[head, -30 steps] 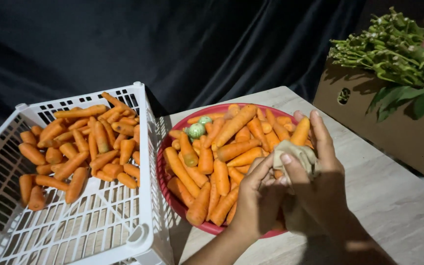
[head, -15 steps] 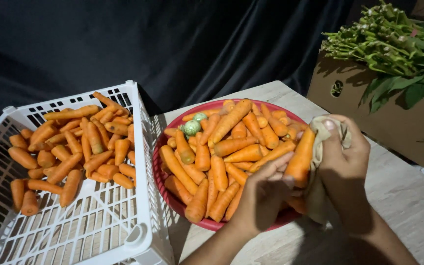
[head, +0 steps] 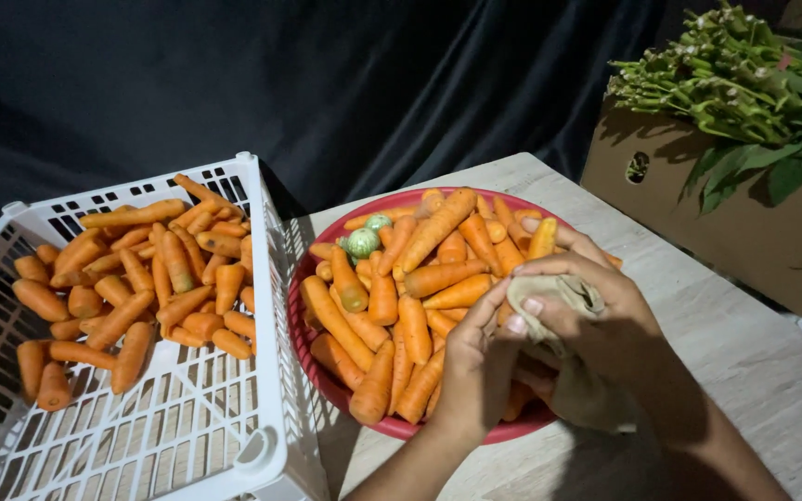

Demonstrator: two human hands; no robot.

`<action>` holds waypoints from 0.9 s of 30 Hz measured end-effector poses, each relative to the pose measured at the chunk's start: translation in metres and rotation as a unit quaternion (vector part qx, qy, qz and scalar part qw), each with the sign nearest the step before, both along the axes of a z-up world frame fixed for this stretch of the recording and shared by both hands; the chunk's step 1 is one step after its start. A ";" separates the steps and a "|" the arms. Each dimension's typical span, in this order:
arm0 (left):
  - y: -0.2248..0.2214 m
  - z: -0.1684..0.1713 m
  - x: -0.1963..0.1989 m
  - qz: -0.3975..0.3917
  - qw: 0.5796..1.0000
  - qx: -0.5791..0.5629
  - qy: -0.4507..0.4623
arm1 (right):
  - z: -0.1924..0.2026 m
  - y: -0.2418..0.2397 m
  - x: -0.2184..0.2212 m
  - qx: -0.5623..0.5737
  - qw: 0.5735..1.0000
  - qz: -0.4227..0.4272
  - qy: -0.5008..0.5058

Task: Cleaning individual carrots by wiping them with a cloth and transferring them from a bowl to a crate.

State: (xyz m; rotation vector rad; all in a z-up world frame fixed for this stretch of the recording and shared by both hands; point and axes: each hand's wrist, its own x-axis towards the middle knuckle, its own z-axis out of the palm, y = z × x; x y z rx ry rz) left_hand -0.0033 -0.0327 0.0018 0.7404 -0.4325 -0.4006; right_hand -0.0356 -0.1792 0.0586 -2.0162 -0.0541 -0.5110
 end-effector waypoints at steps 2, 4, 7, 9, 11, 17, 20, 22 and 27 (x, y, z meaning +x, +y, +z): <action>-0.002 0.000 0.001 -0.007 0.999 -0.001 0.031 | 0.025 0.031 -0.021 -0.011 0.998 0.002 -0.058; -0.003 0.001 0.000 -0.016 0.998 -0.001 0.064 | 0.038 0.048 -0.031 -0.021 0.993 0.002 -0.115; 0.001 0.003 -0.005 -0.051 0.998 0.021 0.017 | 0.035 0.045 -0.025 0.271 0.957 -0.057 -0.082; 0.004 0.004 -0.007 -0.032 0.995 0.065 -0.062 | 0.024 0.032 -0.017 0.154 0.969 -0.127 -0.145; -0.001 -0.001 -0.003 -0.051 0.998 0.024 -0.022 | 0.021 0.028 -0.016 0.169 0.968 -0.118 -0.142; 0.000 -0.005 0.000 -0.041 0.999 0.001 0.027 | 0.024 0.019 -0.018 0.122 0.991 -0.046 -0.017; 0.005 0.006 -0.005 -0.019 0.999 0.037 -0.031 | 0.009 0.008 -0.005 0.062 0.997 0.006 -0.048; 0.005 0.008 -0.005 -0.014 0.998 0.047 -0.043 | 0.006 0.008 -0.005 0.055 0.993 0.022 -0.098; 0.003 0.008 -0.003 -0.068 0.997 0.023 0.019 | 0.020 0.026 -0.020 0.081 0.983 -0.042 -0.157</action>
